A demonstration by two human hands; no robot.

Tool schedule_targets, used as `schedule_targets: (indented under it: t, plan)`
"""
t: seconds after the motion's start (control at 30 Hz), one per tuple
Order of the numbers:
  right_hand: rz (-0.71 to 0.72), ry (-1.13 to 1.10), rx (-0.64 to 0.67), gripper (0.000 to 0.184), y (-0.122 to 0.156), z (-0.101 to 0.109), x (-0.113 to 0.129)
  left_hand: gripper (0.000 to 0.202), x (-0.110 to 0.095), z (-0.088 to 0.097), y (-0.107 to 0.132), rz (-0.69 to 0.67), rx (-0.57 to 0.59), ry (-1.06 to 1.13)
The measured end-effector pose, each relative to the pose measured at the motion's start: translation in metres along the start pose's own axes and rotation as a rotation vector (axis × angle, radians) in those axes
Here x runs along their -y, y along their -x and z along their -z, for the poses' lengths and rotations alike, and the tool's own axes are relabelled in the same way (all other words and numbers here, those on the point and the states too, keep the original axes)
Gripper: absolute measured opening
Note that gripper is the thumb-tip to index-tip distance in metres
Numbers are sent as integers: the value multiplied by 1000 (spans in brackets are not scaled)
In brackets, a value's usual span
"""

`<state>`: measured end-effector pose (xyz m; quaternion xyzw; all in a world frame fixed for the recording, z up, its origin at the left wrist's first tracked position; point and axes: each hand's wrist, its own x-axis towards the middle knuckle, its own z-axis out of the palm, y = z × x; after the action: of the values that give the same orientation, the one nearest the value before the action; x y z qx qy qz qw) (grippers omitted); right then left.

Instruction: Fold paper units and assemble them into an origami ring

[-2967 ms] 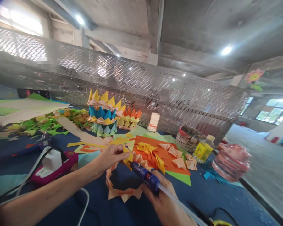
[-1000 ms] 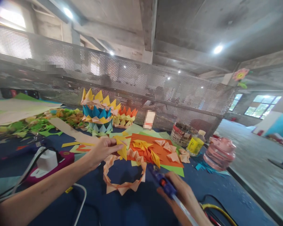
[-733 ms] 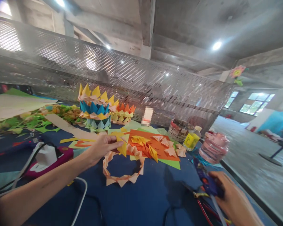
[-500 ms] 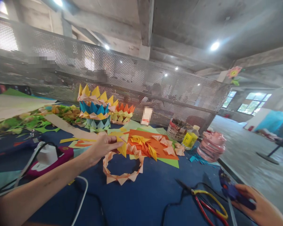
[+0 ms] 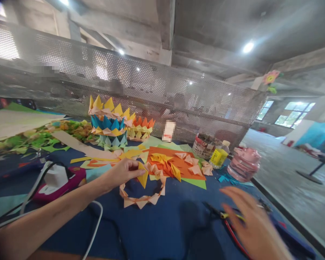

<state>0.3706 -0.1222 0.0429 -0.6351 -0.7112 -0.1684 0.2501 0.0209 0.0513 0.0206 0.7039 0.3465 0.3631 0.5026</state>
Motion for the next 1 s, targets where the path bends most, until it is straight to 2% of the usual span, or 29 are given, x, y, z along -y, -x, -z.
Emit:
schedule_targets:
  t: [0.07,0.13,0.17,0.23,0.37,0.47,0.6,0.67,0.83,1.0]
  plan:
    - [117,-88,131,28,-17,-20,66,25,1,-1,1,-12,8,-37]
    - [207,-142,245,33,-29,-39,116,25,1,-1,3,-25,14,-69]
    - [237,-161,276,35,-34,-48,134,25,0,-1,4,-31,18,-81]
    - [251,-197,313,37,-42,-62,154,24,-2,0,7,-51,20,-113]
    - [198,-254,334,24,-54,-79,158,26,-6,0,13,-138,7,-242]
    - [236,-282,229,11,-50,-88,155,27,-7,-3,16,-186,33,-282]
    - [447,-222,-13,24,-31,-89,155,24,-9,-9,23,-182,51,-281]
    - [541,-141,-87,30,-22,-86,156,22,-13,-14,29,-184,62,-271]
    - [611,-23,-165,31,-16,-82,159,20,-25,-24,43,-273,98,-283]
    - [636,-23,-221,32,-16,-84,161,19,-25,-27,46,-317,102,-377]
